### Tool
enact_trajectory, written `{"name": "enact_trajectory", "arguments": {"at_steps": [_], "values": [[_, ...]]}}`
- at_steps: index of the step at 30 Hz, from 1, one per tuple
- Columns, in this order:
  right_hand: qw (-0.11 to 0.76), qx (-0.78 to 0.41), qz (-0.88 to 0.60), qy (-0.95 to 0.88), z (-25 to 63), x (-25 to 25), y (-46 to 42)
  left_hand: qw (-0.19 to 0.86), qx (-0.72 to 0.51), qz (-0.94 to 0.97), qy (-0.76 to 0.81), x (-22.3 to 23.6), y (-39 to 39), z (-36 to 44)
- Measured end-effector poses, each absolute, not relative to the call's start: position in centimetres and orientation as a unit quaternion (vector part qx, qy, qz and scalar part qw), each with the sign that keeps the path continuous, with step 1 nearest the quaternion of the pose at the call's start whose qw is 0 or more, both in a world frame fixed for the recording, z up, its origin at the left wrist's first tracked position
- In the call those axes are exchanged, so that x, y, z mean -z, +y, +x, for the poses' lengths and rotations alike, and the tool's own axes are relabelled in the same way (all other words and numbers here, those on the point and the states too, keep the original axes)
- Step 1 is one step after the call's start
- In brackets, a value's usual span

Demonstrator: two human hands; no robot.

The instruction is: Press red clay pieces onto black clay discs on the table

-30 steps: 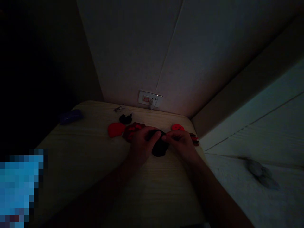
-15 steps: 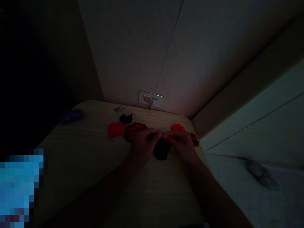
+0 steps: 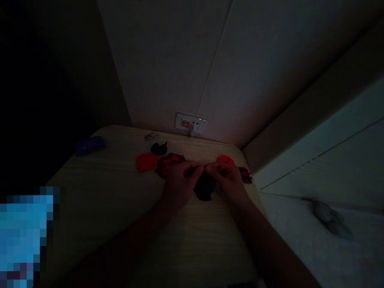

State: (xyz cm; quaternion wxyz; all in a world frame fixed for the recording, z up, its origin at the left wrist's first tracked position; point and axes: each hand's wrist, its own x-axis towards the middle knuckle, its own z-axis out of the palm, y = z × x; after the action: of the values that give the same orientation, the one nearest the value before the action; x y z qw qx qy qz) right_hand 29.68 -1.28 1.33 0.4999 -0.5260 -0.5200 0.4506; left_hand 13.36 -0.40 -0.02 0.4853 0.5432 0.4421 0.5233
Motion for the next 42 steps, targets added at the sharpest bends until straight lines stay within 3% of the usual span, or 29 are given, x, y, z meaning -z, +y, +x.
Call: {"name": "enact_trajectory", "arguments": {"at_steps": [6, 12, 17, 31, 35, 42], "values": [[0.472, -0.462, -0.527, -0.534, 29.94, -1.33, -1.25, 0.469, -0.53, 0.545, 0.45, -0.31, -0.52, 13.32], [0.504, -0.442, -0.53, -0.519, 30.13, -1.55, -0.99, 0.567, -0.509, 0.492, 0.421, -0.22, -0.26, 13.43], [0.478, -0.504, -0.502, -0.515, 30.07, -1.14, -0.87, 0.537, -0.515, 0.503, 0.439, 0.08, -0.11, 13.19], [0.495, -0.48, -0.521, -0.503, 30.17, -1.45, -0.76, 0.52, -0.503, 0.527, 0.445, -0.09, -0.32, 13.35], [0.512, -0.454, -0.526, -0.505, 30.27, -1.41, -0.69, 0.564, -0.49, 0.517, 0.418, 0.14, -0.36, 13.57], [0.474, -0.515, -0.505, -0.505, 30.22, -0.92, -0.86, 0.554, -0.488, 0.49, 0.464, -0.38, -0.29, 13.2]]}}
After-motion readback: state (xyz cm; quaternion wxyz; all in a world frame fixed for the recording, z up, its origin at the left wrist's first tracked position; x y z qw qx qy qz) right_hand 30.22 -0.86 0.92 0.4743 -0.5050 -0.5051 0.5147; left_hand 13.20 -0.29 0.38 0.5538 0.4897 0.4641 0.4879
